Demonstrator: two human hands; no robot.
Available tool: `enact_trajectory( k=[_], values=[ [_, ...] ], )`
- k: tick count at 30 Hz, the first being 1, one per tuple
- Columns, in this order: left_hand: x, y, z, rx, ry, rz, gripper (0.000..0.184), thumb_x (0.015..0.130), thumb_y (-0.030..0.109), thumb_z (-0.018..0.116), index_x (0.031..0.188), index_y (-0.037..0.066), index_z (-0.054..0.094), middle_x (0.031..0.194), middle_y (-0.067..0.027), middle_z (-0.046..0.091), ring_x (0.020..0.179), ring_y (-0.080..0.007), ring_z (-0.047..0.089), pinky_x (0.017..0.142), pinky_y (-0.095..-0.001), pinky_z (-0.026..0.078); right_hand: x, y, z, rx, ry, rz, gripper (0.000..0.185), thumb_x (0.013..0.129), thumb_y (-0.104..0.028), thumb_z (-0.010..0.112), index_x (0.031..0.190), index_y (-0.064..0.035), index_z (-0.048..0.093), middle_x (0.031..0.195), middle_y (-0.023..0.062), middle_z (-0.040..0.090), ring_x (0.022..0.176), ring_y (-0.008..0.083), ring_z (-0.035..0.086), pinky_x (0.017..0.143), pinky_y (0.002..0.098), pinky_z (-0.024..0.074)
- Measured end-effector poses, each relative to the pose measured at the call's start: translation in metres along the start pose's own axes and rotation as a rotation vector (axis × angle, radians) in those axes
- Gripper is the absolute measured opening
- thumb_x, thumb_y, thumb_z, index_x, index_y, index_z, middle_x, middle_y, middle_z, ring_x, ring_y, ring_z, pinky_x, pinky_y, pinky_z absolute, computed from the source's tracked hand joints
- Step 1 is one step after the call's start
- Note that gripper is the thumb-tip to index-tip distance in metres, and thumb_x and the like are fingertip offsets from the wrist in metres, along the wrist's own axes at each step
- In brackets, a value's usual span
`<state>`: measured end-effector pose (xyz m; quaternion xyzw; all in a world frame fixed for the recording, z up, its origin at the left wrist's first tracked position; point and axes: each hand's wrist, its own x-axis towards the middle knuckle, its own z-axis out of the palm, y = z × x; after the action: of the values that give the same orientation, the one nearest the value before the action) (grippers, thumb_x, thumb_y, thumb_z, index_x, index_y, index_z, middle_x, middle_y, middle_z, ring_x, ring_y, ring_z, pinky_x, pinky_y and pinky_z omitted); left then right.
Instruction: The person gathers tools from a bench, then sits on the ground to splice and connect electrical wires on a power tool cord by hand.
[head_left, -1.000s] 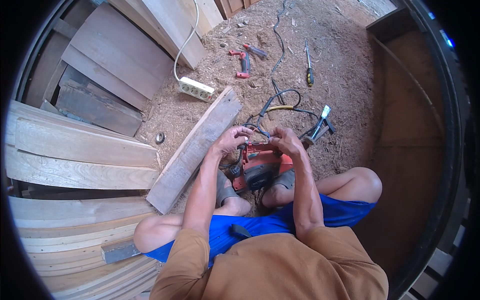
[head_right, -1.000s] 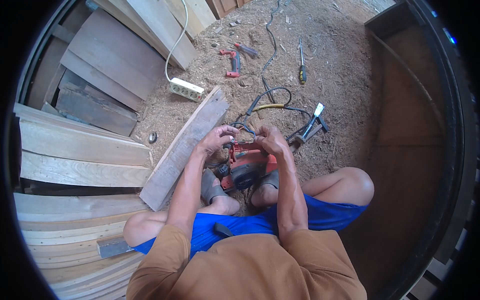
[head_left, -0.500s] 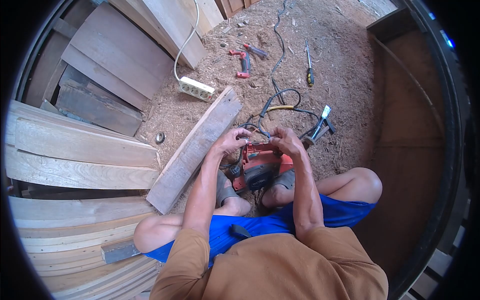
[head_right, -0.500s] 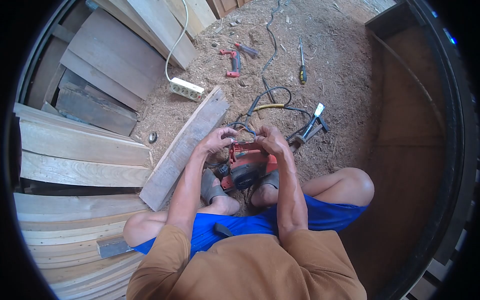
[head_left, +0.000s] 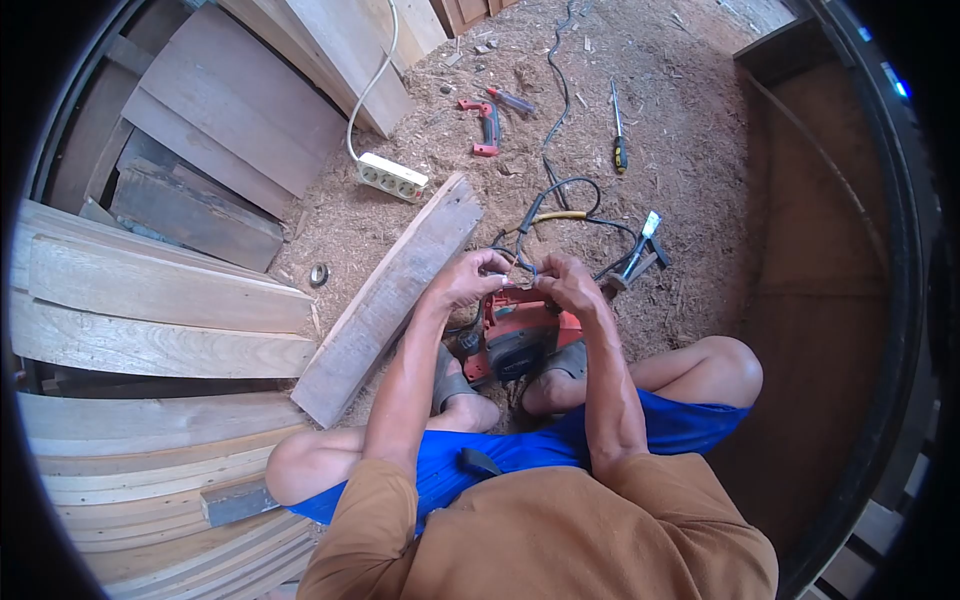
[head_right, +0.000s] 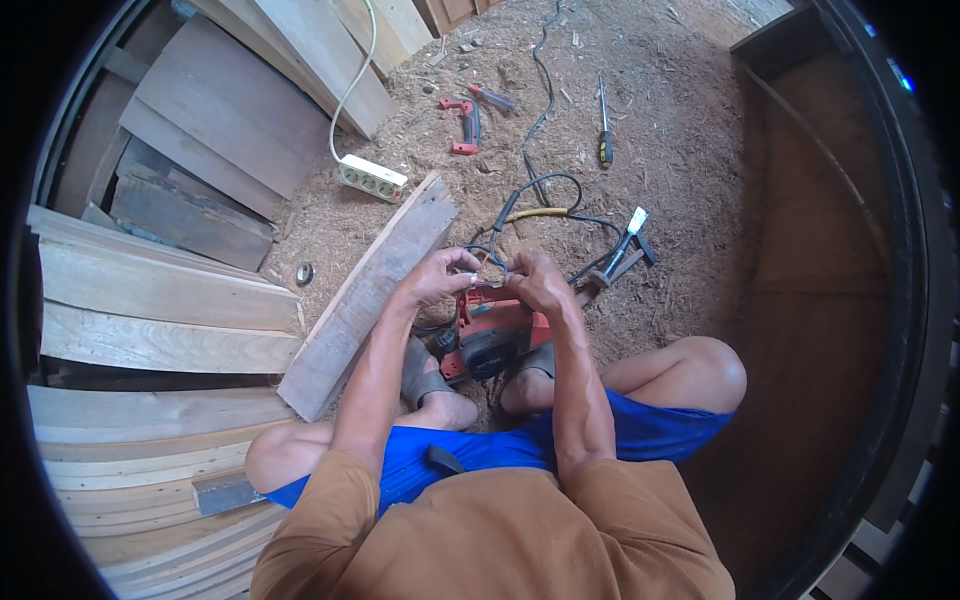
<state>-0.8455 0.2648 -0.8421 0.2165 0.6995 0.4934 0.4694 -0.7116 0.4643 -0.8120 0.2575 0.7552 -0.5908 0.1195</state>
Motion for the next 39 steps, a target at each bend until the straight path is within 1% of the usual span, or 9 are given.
enact_trajectory(
  k=[10,13,16,19,23,31,34,37,39],
  values=[
    [-0.004,0.003,0.006,0.068,0.017,0.088,0.028,0.086,0.009,0.08,0.11,0.002,0.068,0.098,-0.0024,0.068,0.089,-0.0091,0.062,0.081,-0.0264,0.052,-0.001,0.003,0.004,0.031,0.084,-0.024,0.019,0.085,-0.009,0.068,0.102,-0.0001,0.07,0.078,0.0046,0.067,0.07,0.0132,0.061,0.061,0.0319,0.0493],
    [-0.004,0.001,0.008,-0.057,-0.024,0.103,0.027,0.086,0.009,0.08,0.108,0.002,0.068,0.097,-0.002,0.067,0.089,-0.0088,0.061,0.081,-0.0264,0.052,0.002,0.009,0.008,0.059,0.12,-0.018,0.018,0.086,-0.008,0.068,0.102,0.0,0.07,0.078,0.0048,0.067,0.071,0.0134,0.061,0.061,0.0318,0.0494],
    [-0.002,-0.004,0.008,-0.037,-0.025,0.113,0.026,0.086,0.007,0.079,0.108,0.002,0.068,0.098,-0.0016,0.067,0.09,-0.0087,0.061,0.081,-0.0261,0.052,0.003,0.009,0.008,0.091,0.14,-0.018,0.018,0.086,-0.006,0.068,0.102,0.0003,0.069,0.079,0.0047,0.067,0.07,0.0132,0.061,0.06,0.0312,0.0492],
    [-0.002,-0.006,0.007,-0.044,-0.03,0.11,0.024,0.084,0.006,0.079,0.106,0.002,0.068,0.101,-0.0032,0.068,0.094,-0.0113,0.062,0.086,-0.0291,0.052,0.0,0.004,0.005,0.123,0.141,0.008,0.017,0.086,-0.004,0.068,0.103,0.0006,0.068,0.079,0.004,0.066,0.069,0.012,0.06,0.059,0.0298,0.0485],
    [-0.005,-0.004,0.002,-0.054,-0.041,0.078,0.025,0.086,0.006,0.078,0.108,0.002,0.067,0.101,-0.0024,0.068,0.094,-0.01,0.061,0.085,-0.0276,0.051,-0.002,0.001,0.004,0.159,0.149,0.013,0.017,0.087,-0.002,0.067,0.104,0.0009,0.067,0.078,0.0032,0.065,0.066,0.0099,0.059,0.057,0.0276,0.0472],
    [0.001,-0.017,-0.004,-0.116,-0.074,0.077,0.024,0.088,0.002,0.074,0.111,0.002,0.066,0.099,-0.0005,0.067,0.091,-0.0079,0.062,0.083,-0.0253,0.052,0.001,0.008,0.002,0.136,0.084,0.019,0.018,0.086,-0.001,0.067,0.104,0.0022,0.067,0.079,0.0044,0.067,0.066,0.0117,0.061,0.057,0.0287,0.0485],
    [0.002,-0.023,-0.005,-0.078,-0.08,0.075,0.029,0.088,0.009,0.077,0.114,0.002,0.067,0.105,-0.0041,0.069,0.099,-0.0126,0.062,0.09,-0.0288,0.051,0.0,0.009,0.003,0.086,0.06,-0.001,0.02,0.085,-0.003,0.069,0.105,0.0032,0.067,0.08,0.0065,0.069,0.068,0.0132,0.063,0.058,0.0308,0.0501],
    [0.003,-0.024,-0.006,-0.002,-0.077,0.118,0.028,0.089,0.001,0.072,0.116,0.001,0.064,0.105,-0.0027,0.067,0.097,-0.0099,0.062,0.089,-0.027,0.052,0.002,0.01,0.004,0.001,0.057,-0.031,0.021,0.087,-0.001,0.068,0.107,0.0032,0.065,0.082,0.0066,0.068,0.067,0.0128,0.063,0.056,0.0302,0.0505],
    [0.002,-0.022,-0.005,-0.009,-0.086,0.103,0.03,0.089,0.002,0.072,0.118,0.001,0.063,0.108,-0.0038,0.066,0.1,-0.0112,0.062,0.091,-0.0279,0.051,0.005,0.014,0.006,-0.05,0.064,-0.068,0.022,0.087,-0.001,0.068,0.108,0.003,0.064,0.084,0.0062,0.068,0.066,0.0123,0.062,0.055,0.0295,0.0506]
  ],
)
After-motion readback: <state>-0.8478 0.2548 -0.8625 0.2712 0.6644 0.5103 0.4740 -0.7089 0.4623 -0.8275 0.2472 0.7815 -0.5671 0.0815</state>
